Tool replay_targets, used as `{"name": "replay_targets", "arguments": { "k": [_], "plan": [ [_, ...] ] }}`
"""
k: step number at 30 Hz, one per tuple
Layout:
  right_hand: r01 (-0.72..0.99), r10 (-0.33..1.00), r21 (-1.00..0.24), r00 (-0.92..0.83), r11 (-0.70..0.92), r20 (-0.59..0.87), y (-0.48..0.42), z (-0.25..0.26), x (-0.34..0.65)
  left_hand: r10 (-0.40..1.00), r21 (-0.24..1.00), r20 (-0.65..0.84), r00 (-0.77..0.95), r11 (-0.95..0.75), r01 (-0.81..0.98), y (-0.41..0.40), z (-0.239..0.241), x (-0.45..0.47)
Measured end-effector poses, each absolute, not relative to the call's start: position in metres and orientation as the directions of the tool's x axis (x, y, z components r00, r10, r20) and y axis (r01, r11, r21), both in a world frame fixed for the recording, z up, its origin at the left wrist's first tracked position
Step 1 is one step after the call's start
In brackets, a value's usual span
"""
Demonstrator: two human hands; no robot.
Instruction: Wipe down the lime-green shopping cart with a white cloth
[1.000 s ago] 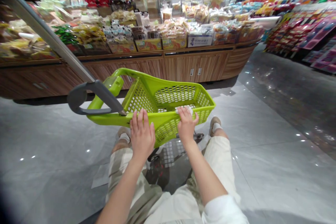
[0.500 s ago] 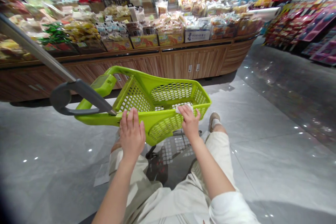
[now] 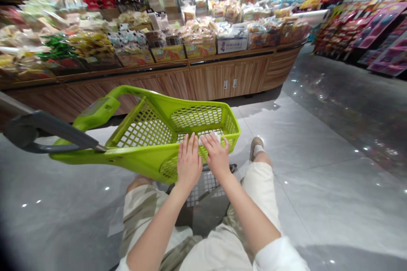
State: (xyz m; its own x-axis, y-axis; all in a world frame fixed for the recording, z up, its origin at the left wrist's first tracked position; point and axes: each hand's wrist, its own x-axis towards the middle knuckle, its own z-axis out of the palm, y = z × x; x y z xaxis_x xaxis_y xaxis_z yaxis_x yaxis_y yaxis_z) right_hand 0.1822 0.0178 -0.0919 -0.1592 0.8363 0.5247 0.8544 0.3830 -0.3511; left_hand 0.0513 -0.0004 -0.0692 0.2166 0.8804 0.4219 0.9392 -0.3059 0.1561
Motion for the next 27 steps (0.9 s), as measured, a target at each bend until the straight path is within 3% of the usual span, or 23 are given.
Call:
{"name": "replay_targets", "arguments": {
  "k": [3,7,10,17,21,23,27],
  "plan": [
    [0.861,0.83,-0.314,-0.195,0.4,0.522,0.024,-0.102,0.213,0.883,0.141,0.425,0.199,-0.281,0.949,0.0,-0.072,0.05],
    [0.885,0.823,-0.43,0.104,0.18,0.559,0.038,-0.123,0.26,0.877,0.114,0.431,0.213,-0.287,0.951,-0.004,-0.072,0.039],
    [0.874,0.811,-0.468,0.176,0.132,0.557,0.041,-0.122,0.252,0.879,0.1,0.434,0.197,-0.264,0.959,-0.005,-0.074,0.039],
    [0.838,0.837,-0.392,-0.131,0.38,0.531,0.016,-0.091,0.149,0.884,0.073,0.427,0.193,-0.246,0.966,-0.005,-0.076,0.043],
    [0.84,0.813,-0.319,-0.218,0.438,0.54,0.014,-0.1,0.168,0.881,0.091,0.43,0.199,-0.261,0.961,-0.006,-0.078,0.039],
    [0.864,0.816,-0.328,-0.149,0.383,0.559,0.02,-0.111,0.2,0.879,0.1,0.431,0.203,-0.27,0.958,-0.006,-0.079,0.039],
    [0.863,0.796,-0.481,0.179,0.155,0.578,0.034,-0.129,0.246,0.875,0.132,0.451,0.175,-0.259,0.957,-0.006,-0.081,0.041]
  ]
}}
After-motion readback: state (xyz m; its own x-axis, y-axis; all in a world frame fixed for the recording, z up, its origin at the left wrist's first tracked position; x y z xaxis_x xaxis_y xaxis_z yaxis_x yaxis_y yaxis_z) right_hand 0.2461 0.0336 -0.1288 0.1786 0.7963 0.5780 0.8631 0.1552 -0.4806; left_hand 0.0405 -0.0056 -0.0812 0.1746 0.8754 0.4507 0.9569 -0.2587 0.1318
